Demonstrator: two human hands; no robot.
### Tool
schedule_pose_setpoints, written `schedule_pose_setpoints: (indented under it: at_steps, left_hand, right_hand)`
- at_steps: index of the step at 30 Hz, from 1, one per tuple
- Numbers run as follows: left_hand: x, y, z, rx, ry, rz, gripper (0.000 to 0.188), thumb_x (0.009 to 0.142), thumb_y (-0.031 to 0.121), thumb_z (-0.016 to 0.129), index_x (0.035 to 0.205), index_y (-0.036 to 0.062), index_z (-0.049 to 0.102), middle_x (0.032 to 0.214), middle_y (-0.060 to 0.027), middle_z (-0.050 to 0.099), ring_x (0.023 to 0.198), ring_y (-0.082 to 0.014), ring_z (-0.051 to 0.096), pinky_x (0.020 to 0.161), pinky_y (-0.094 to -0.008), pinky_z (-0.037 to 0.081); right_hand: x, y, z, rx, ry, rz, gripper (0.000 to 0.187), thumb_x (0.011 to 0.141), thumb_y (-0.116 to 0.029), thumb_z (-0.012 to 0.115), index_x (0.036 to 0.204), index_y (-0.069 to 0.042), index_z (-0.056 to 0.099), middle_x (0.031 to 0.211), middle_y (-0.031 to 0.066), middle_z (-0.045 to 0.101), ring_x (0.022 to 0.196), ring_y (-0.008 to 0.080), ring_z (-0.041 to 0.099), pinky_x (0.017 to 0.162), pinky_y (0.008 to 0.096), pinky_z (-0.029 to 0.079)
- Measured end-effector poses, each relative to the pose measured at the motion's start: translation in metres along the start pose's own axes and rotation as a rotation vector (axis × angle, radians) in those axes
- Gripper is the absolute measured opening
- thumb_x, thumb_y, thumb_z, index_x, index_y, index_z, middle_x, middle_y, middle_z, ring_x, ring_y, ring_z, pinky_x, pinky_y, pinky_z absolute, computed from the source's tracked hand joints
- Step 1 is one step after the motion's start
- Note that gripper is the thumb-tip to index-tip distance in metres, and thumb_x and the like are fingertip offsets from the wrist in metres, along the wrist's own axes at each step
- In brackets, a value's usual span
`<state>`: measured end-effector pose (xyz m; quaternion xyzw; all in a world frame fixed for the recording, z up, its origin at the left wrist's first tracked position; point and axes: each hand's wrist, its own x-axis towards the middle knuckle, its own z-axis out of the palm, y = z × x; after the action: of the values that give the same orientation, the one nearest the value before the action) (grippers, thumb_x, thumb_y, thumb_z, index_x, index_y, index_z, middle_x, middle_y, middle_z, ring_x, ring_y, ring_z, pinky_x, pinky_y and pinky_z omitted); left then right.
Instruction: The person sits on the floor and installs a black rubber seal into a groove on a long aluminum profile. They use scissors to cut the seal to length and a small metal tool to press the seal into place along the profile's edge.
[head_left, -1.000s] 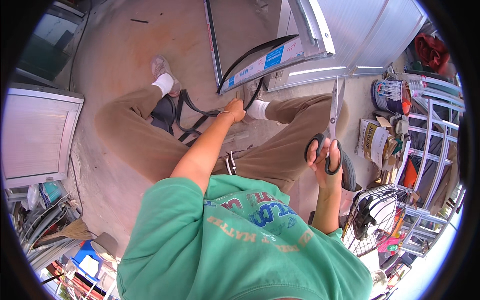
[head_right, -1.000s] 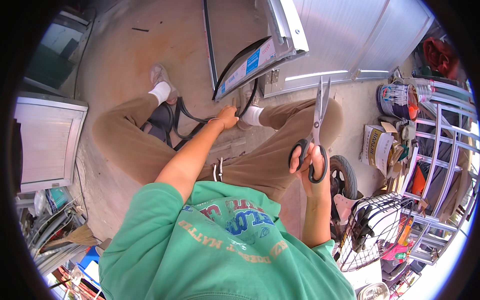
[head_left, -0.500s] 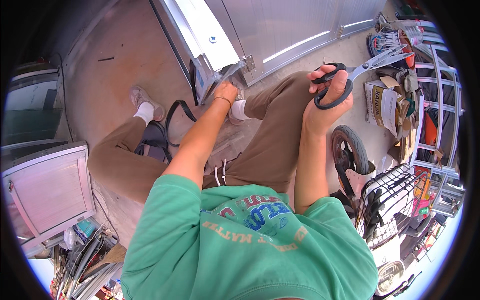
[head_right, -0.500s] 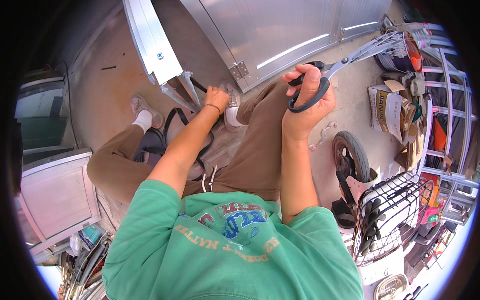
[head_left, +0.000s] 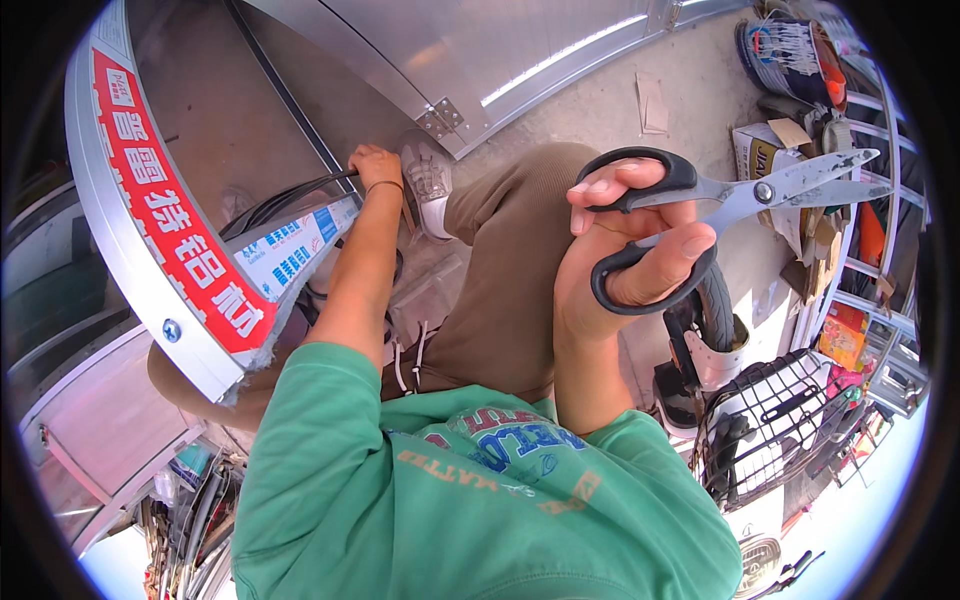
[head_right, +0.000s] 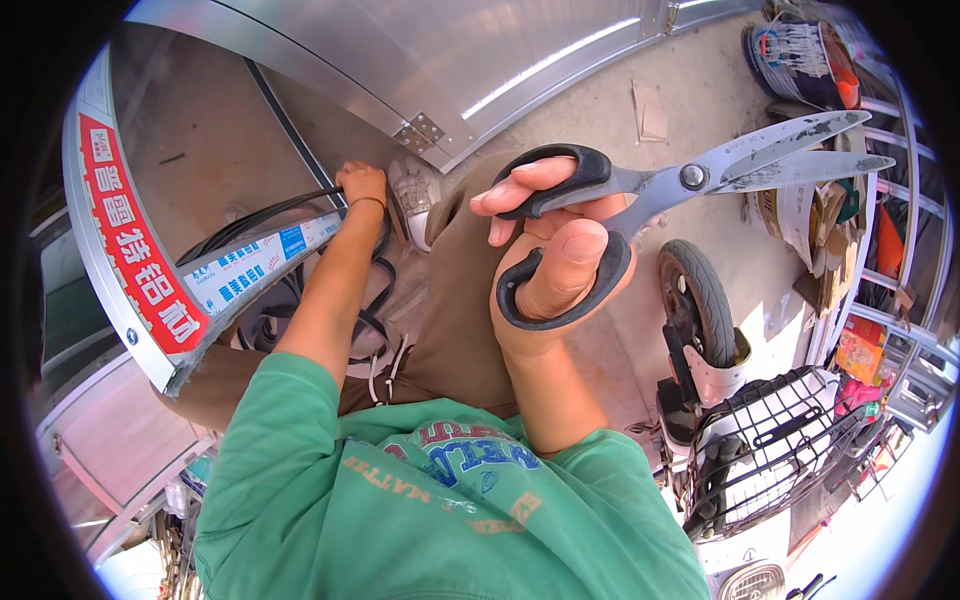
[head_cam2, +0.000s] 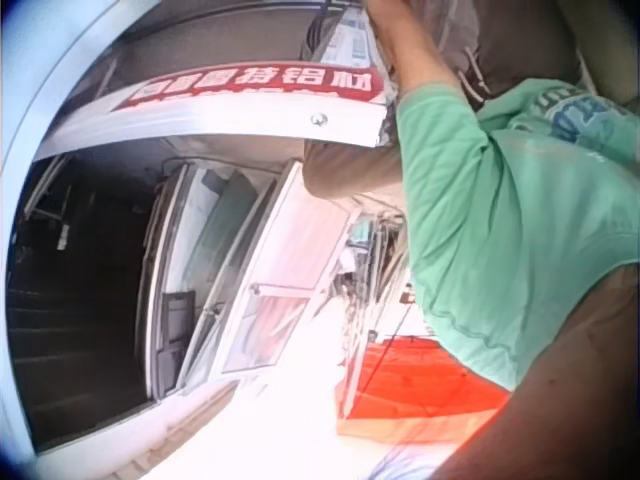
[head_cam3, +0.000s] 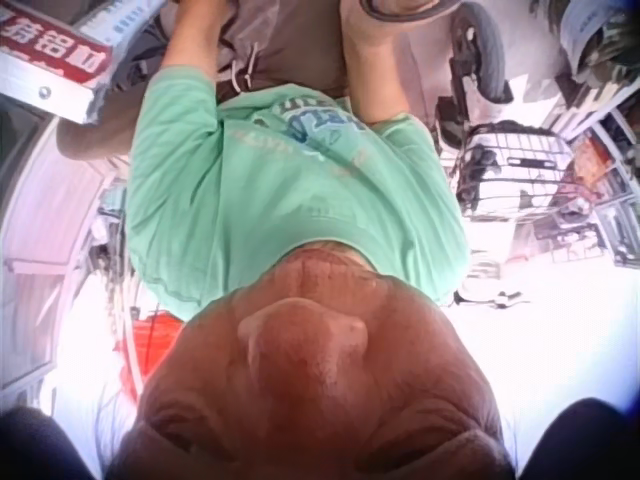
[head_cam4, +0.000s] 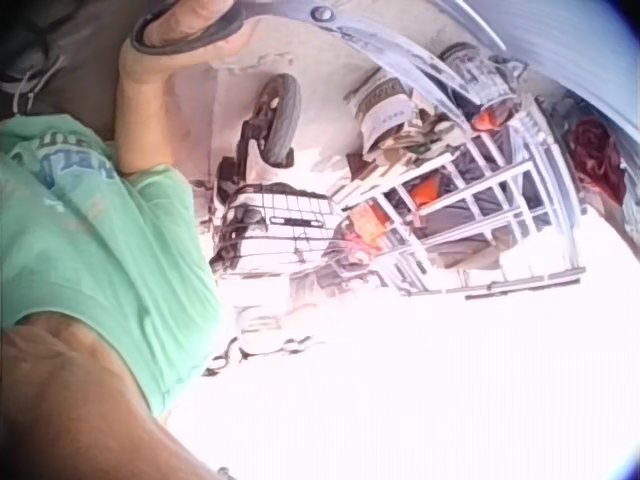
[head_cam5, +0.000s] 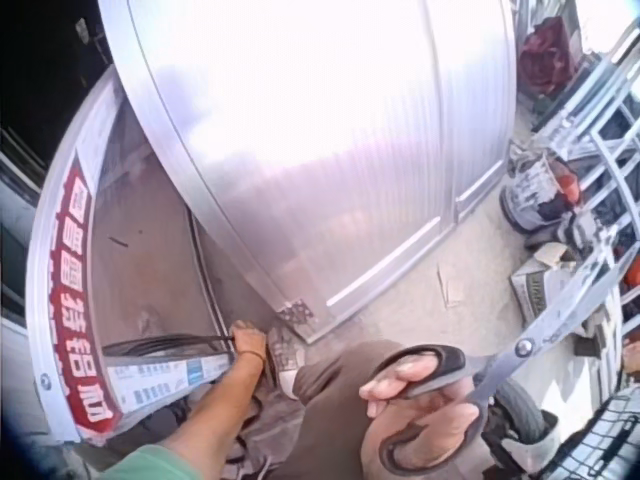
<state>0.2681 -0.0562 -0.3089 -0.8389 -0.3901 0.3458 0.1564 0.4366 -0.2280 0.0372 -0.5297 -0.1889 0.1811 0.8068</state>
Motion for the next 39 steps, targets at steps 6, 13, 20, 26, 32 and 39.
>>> schedule_pose_setpoints:
  at_steps: [6, 13, 20, 26, 32, 39]
  left_hand:
    - [-0.003, -0.002, 0.016, -0.058, -0.248, -0.064, 0.029, 0.099, 0.015, 0.054, 0.111, 0.0028, 0.077, 0.107, -0.0193, 0.073, 0.097, -0.0428, 0.065, 0.064, -0.0571, 0.049]
    - [0.003, 0.001, 0.015, 0.043, -0.255, -0.021, 0.024, 0.095, 0.016, 0.06, 0.103, 0.0055, 0.08, 0.092, -0.0155, 0.076, 0.088, -0.0412, 0.068, 0.06, -0.0559, 0.051]
    - [0.013, 0.01, 0.033, 0.067, -0.235, -0.044, 0.022, 0.095, 0.017, 0.06, 0.099, 0.0107, 0.08, 0.091, -0.0093, 0.077, 0.088, -0.0378, 0.069, 0.057, -0.0536, 0.049]
    - [-0.013, 0.015, 0.018, -0.101, -0.115, 0.084, 0.017, 0.089, 0.015, 0.065, 0.092, 0.0169, 0.081, 0.086, -0.0007, 0.077, 0.087, -0.0278, 0.072, 0.054, -0.0442, 0.048]
    - [-0.106, 0.005, -0.019, -0.444, 0.09, 0.374, 0.01, 0.081, 0.009, 0.068, 0.088, 0.0082, 0.075, 0.087, -0.0113, 0.077, 0.083, -0.0287, 0.076, 0.07, -0.0387, 0.06]
    - [-0.237, -0.089, -0.095, -0.879, 0.105, 0.518, 0.014, 0.08, 0.001, 0.065, 0.093, -0.0001, 0.061, 0.083, -0.0211, 0.071, 0.083, -0.0404, 0.071, 0.071, -0.0482, 0.055]
  right_hand:
    - [0.001, 0.005, -0.005, 0.073, -0.022, -0.012, 0.081, 0.096, -0.074, 0.049, 0.11, 0.005, 0.06, 0.084, 0.0132, 0.065, 0.068, 0.0196, 0.062, 0.057, 0.026, 0.048]
    - [0.001, 0.007, -0.008, 0.091, -0.092, -0.065, 0.08, 0.1, -0.073, 0.041, 0.11, 0.003, 0.062, 0.085, 0.0098, 0.06, 0.076, 0.0164, 0.058, 0.058, 0.0254, 0.044]
    - [-0.001, 0.008, -0.005, 0.066, -0.071, -0.086, 0.077, 0.101, -0.071, 0.042, 0.11, 0.003, 0.061, 0.085, 0.0108, 0.062, 0.073, 0.0182, 0.059, 0.058, 0.0256, 0.045]
    - [0.001, 0.009, -0.001, -0.058, -0.023, -0.065, 0.071, 0.098, -0.065, 0.057, 0.108, 0.006, 0.06, 0.081, 0.0143, 0.067, 0.065, 0.0208, 0.063, 0.054, 0.026, 0.047]
    - [0.002, 0.007, 0.004, -0.147, 0.048, -0.133, 0.055, 0.102, -0.048, 0.058, 0.1, 0.007, 0.062, 0.079, 0.0148, 0.068, 0.065, 0.0189, 0.066, 0.054, 0.0247, 0.046]
    - [-0.002, 0.007, -0.002, -0.144, -0.041, -0.162, 0.028, 0.102, -0.026, 0.067, 0.098, 0.002, 0.067, 0.08, 0.0072, 0.07, 0.068, 0.0108, 0.064, 0.058, 0.0218, 0.044]
